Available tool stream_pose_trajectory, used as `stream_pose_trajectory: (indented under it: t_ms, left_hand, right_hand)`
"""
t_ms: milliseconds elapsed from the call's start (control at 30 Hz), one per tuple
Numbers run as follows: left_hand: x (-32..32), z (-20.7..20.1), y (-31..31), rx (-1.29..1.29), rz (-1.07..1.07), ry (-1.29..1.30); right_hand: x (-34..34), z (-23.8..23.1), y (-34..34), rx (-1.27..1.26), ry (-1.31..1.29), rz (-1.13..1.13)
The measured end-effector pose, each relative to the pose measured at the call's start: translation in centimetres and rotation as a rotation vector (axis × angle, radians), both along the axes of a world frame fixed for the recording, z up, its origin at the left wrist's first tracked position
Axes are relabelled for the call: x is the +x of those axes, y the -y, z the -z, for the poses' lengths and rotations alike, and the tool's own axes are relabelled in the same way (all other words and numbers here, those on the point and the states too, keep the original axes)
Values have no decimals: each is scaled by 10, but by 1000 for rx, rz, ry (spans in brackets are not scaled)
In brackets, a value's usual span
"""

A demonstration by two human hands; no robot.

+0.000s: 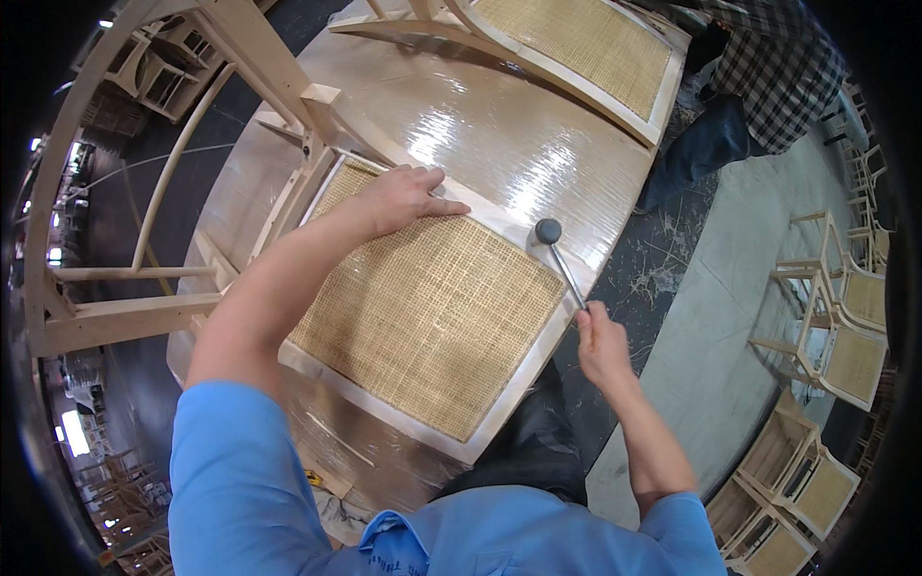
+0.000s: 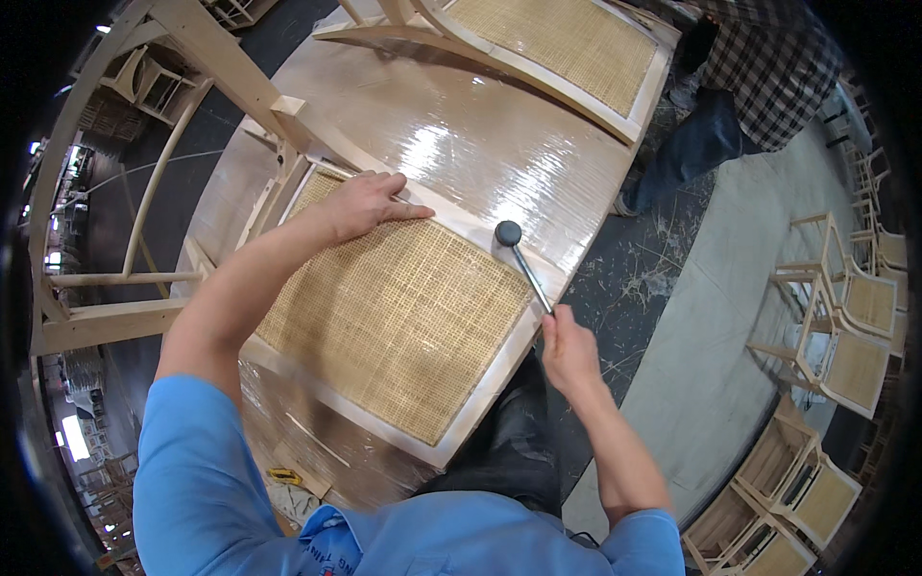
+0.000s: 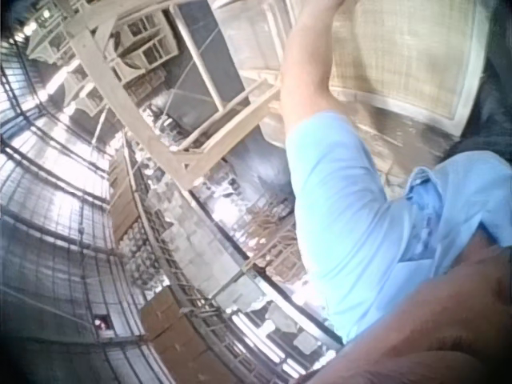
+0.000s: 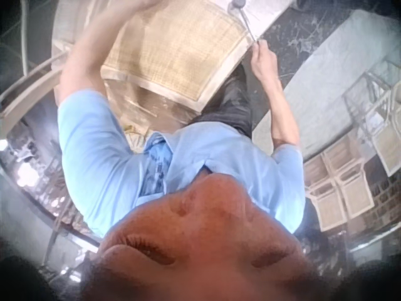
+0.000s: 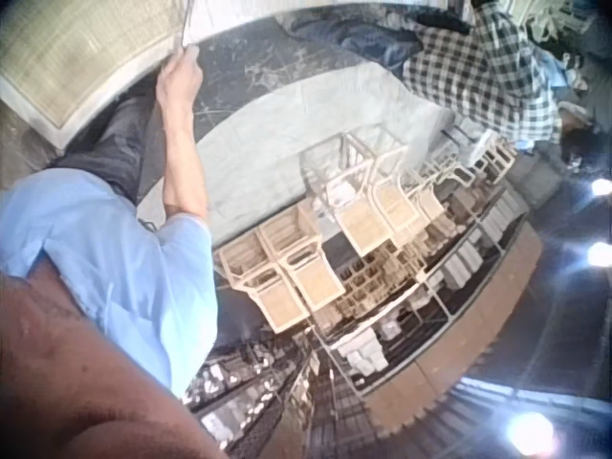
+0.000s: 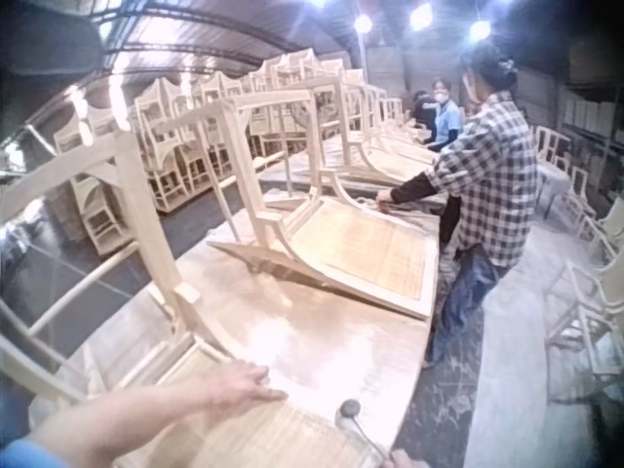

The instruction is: The person assembles a wooden chair by inserting thin wooden strips into the seat frame and tapping them into place with a hammer. They use a utility knife to trim excess material and continue securing the woven seat to the frame.

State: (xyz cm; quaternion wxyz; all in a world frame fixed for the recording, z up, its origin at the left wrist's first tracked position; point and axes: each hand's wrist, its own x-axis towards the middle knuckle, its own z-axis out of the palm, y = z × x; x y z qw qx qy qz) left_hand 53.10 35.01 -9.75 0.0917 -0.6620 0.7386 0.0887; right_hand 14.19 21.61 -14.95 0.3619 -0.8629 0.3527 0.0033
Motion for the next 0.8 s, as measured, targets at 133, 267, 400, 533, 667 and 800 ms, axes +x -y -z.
stream_pose_trajectory:
  t_ms: [133,267,400,533,667,800]
  left_hand:
    - [1,2,-16,55,-99,24]
    - [-1,0,0,30,-78,14]
    - [3,9,-1,-18,-20,-23]
    - [5,7,-14,53,-136,30]
    - [-3,6,1,54,-109,7]
    - [7,15,-10,-70,-62,21]
  right_hand:
    - [11,-40,-10,79,465,29]
    - [4,-6,-16,54,545,37]
    - [8,1,9,-19,183,-38]
    - [-3,-39,-7,147,497,154]
    - [-41,3,-14,-17,358,83]
    - [-31,-12,-5,77,83,46]
